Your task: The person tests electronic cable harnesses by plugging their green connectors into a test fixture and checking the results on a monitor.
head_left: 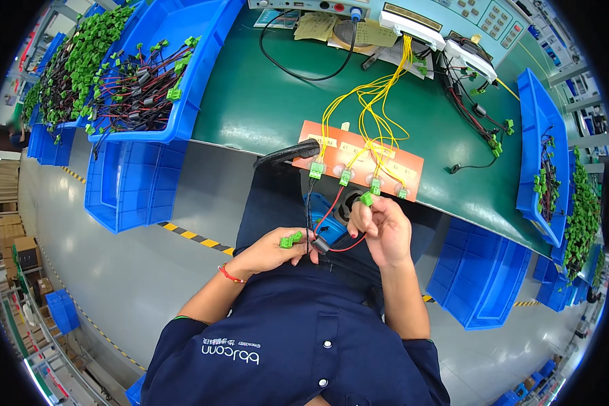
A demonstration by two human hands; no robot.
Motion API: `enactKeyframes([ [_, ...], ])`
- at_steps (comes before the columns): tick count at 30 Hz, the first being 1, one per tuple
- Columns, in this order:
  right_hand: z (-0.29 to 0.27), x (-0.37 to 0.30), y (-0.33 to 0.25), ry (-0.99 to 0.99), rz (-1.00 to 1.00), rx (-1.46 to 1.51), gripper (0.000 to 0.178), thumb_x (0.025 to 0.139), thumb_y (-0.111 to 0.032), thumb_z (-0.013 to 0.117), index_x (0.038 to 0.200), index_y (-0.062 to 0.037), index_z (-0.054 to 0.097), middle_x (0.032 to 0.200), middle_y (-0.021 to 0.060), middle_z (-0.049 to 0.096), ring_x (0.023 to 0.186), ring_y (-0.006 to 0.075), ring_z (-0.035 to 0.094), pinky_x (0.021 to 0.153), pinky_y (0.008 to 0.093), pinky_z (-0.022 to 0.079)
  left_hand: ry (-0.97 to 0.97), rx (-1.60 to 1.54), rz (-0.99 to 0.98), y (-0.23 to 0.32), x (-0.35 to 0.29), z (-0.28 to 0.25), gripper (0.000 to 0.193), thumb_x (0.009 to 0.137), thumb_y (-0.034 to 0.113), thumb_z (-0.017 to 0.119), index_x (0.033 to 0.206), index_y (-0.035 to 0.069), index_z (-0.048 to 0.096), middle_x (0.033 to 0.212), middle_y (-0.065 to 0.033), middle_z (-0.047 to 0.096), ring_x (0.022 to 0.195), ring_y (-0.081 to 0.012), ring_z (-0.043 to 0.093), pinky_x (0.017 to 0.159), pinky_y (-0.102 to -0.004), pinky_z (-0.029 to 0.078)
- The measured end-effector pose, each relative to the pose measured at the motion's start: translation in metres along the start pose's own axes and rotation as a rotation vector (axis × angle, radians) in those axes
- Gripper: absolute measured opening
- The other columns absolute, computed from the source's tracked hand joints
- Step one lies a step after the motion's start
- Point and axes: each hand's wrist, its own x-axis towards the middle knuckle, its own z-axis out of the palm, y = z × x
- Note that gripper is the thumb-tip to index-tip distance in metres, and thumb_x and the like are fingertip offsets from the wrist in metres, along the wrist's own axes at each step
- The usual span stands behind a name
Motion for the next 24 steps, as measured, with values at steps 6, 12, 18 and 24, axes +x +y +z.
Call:
enactKeyframes([
  [6,-0.014,0.007,0.004,-0.101,-0.008,0.040,0.038,0.097,-0.026,0.042,0.075,0.0000,0.058,0.065,0.0043,0.051,0.059,0.0112,0.043,0.062,0.0291,0.042,-0.024,0.035,0.019,0.004,-0.001,0.001,0.021,0.098,0.013,0.052,0.114,0.003,0.061,0.093,-0.0051,0.068,0.069,-0.0070,0.050,0.063,-0.0207,0.043],
  [12,-0.012,-0.012,-0.002,-0.038,-0.091,-0.366,0.034,0.099,-0.023,0.045,0.101,0.0037,0.065,0.080,0.0044,0.059,0.072,0.0098,0.052,0.074,0.0246,0.044,-0.094,0.005,0.010,0.013,-0.011,0.000,0.027,0.099,0.015,0.052,0.119,0.000,0.062,0.095,-0.0045,0.067,0.070,-0.0074,0.049,0.066,-0.0217,0.044],
  [18,-0.049,-0.040,0.020,0.214,-0.191,-0.480,0.032,0.103,-0.019,0.043,0.108,0.0074,0.062,0.085,0.0073,0.061,0.070,0.0124,0.055,0.071,0.0275,0.047,-0.204,0.141,0.031,0.010,-0.009,-0.001,0.027,0.099,0.016,0.052,0.118,0.000,0.063,0.100,-0.0054,0.067,0.075,-0.0095,0.053,0.071,-0.0246,0.047],
  [24,-0.028,-0.049,-0.005,0.047,-0.294,-0.151,0.033,0.101,-0.019,0.047,0.110,0.0093,0.061,0.078,0.0093,0.062,0.059,0.0133,0.056,0.069,0.0292,0.050,-0.160,0.383,0.077,0.005,0.008,0.011,0.027,0.100,0.024,0.053,0.110,0.003,0.067,0.094,-0.0086,0.066,0.079,-0.0179,0.060,0.074,-0.0309,0.050],
])
